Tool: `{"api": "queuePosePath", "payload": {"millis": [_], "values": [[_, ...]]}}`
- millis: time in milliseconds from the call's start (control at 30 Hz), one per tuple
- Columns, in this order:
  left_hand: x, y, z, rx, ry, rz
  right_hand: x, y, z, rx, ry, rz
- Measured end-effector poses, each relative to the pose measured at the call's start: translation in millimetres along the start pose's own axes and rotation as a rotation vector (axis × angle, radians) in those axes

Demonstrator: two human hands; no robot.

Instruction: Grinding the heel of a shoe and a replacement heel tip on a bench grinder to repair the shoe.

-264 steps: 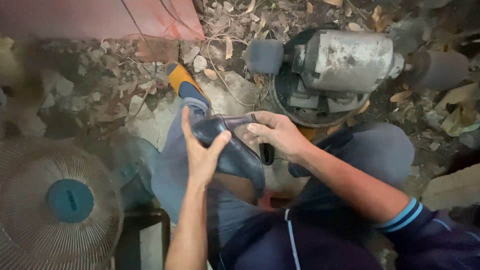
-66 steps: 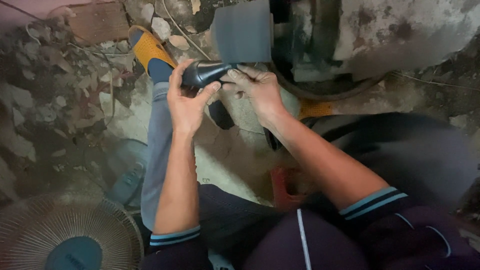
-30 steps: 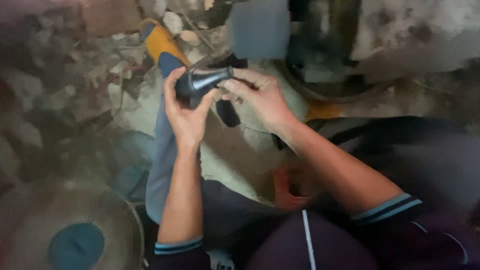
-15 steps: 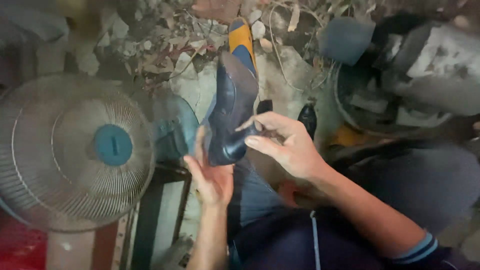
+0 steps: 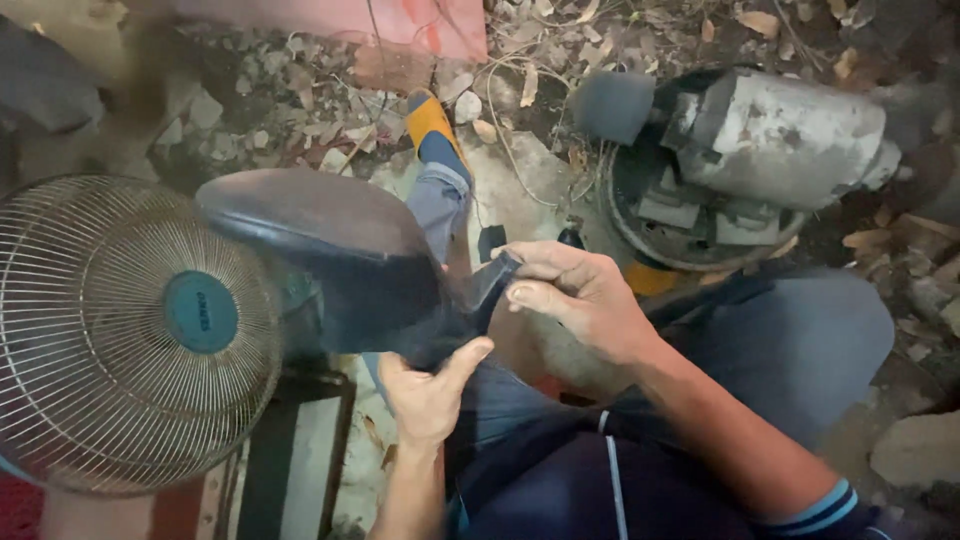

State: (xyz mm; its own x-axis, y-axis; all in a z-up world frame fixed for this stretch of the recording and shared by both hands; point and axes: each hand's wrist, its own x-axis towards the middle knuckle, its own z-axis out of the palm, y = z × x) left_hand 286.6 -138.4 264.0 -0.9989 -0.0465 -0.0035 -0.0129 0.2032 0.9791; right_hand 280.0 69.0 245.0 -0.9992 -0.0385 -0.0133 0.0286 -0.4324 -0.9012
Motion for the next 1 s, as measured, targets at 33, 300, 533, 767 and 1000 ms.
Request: {"api": "queuePosePath", "payload": {"millis": [33,300,533,767,1000], "values": [[-3.1,-13.7,-2.5,0.001,-0.002,-0.003,0.2,0.0,0.0,0.001,0.003,0.002],[15.2,-49.5,-2.4,0.033,-0.053,-0.028,13.9,14.7,-15.8,-0.027,0.086,0.13],[95.2,-41.3,35.5,-0.023,-0.249,-0.262,60.3,66.9,-54.3,0.073,0.11,0.232],[190.3,-76.7,76.2,-0.189,-0.313,-0.669,106.6,130.2,-93.6,0.076,0.285,0.346],[259.4,-110.8,135.8,-0.056,-0.431,-0.828,130.3,177.7,-132.0,0.181,0.504,0.347]]}}
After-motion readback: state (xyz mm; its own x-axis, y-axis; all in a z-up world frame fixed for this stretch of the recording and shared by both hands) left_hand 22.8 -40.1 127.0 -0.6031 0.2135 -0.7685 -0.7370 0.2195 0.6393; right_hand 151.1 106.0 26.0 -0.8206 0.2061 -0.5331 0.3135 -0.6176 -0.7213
